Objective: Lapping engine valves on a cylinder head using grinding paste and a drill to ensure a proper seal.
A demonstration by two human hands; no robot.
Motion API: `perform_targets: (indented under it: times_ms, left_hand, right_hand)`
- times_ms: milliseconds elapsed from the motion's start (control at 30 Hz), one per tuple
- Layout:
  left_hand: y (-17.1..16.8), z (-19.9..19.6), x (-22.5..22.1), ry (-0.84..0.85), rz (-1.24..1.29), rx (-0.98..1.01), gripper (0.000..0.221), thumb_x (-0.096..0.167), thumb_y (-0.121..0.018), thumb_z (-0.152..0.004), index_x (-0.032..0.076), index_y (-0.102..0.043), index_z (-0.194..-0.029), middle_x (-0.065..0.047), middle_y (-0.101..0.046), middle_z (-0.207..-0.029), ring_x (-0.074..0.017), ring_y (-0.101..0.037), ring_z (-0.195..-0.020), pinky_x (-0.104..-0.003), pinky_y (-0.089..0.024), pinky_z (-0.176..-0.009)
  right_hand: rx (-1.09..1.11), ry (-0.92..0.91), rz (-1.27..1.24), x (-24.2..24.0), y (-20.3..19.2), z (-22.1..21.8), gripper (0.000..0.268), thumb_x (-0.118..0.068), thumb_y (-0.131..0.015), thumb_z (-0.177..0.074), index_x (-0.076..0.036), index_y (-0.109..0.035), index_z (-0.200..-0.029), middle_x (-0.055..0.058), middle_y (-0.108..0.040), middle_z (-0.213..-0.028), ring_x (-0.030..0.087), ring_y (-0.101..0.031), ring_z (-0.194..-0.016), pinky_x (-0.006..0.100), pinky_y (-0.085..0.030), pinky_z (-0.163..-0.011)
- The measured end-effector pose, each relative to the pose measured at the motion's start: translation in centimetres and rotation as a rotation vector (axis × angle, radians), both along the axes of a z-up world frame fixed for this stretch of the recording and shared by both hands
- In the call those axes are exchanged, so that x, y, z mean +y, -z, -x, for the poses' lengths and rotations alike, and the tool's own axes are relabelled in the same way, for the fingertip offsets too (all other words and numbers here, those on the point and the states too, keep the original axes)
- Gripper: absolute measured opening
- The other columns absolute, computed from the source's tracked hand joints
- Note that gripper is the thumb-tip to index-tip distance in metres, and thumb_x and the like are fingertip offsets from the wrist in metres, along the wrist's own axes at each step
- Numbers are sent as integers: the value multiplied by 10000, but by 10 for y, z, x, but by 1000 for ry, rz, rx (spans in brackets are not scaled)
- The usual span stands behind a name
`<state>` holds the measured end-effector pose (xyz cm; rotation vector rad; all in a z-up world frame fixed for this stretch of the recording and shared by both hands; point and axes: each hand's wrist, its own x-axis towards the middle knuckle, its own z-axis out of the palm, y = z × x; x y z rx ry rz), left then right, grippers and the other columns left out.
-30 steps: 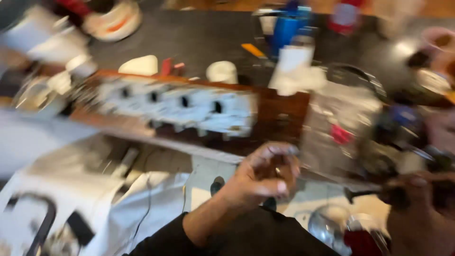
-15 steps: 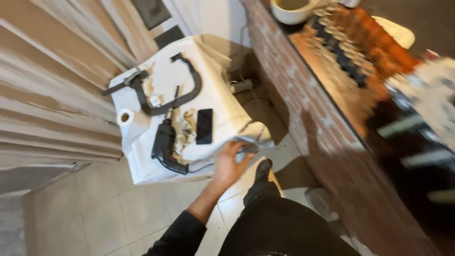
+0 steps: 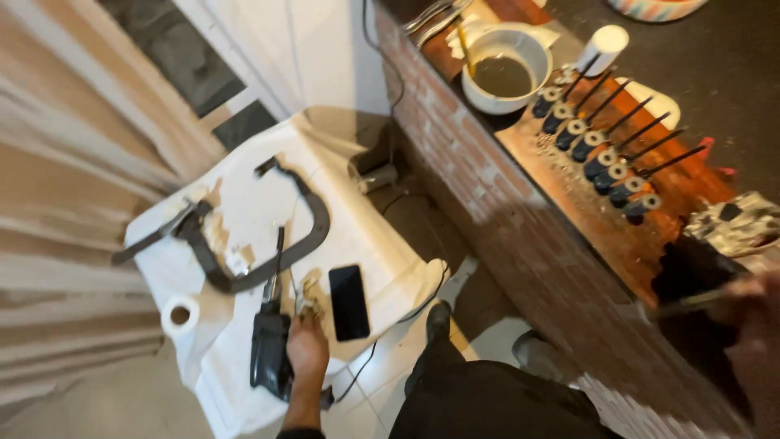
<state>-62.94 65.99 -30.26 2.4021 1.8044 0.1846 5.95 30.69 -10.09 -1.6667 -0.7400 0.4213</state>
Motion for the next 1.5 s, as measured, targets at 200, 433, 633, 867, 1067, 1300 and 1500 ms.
perform_targets:
  times_ms: [200,433,633,867,1067,1300,1500]
  left_hand:
    - [-13,6,-1,-44,-11,-206,252,208,-701,-906,37,-758,-1083,-153,-701,-982,-386,-670,-713,-462,-566,-655]
    - [15,19,-5,-183,-51,-261,262,314,-803,-831,75,-747,-922,-104,-717,-843,-364,-663,-686,-460,-540,-643]
    - [39,15,-34,-149,-97,-198,333,190,-835,-797,99,-827,-1117,-125,-702,-1251,-329,-659,-1131,-413,-595,-931]
    - [58,22,-28,-193,-312,-91,305,381,-901,-746,100,-785,-754,-71,-747,-1059,-297,-708,-925,-418,-585,-780]
    - [70,27,-37,-123,-144,-228,393,158,-814,-783,192,-819,-1174,-146,-656,-1321,-309,-639,-1027,-381,-596,-818]
    - [65,26,-19,-148,-193,-116,187,221,-832,-801,166,-851,-979,-93,-694,-1039,-307,-675,-923,-411,-573,-781]
    - [65,30,-18,-144,-66,-62,263,209,-789,-790,134,-731,-1036,-120,-694,-1026,-357,-683,-924,-442,-585,-783]
  right_hand:
    - [-264,168,-10,213,-226,156,143,-53,-610,-1268,18,-488,-1244,150,-600,-1055,233,-659,-812,313,-556,-699]
    - [-90,47,-277,329,-231,132,303,18,-741,-1136,-65,-478,-1011,88,-640,-901,190,-712,-696,262,-582,-570]
    - [-197,22,-184,383,-201,97,277,-29,-765,-1121,-22,-531,-973,78,-639,-848,117,-625,-575,211,-478,-458]
    - [-398,32,106,451,-151,57,128,-103,-777,-1030,-33,-670,-1029,98,-743,-882,170,-771,-697,269,-674,-583]
    - [-587,15,165,466,-115,48,175,-197,-840,-907,-46,-760,-943,63,-772,-815,206,-687,-655,350,-539,-646]
    - [-556,-36,394,473,-102,42,237,-304,-848,-932,-81,-811,-1000,68,-753,-783,218,-660,-627,397,-528,-667]
    - [-636,-83,493,475,-110,43,232,-344,-840,-948,-114,-812,-970,80,-683,-783,244,-617,-712,441,-507,-709]
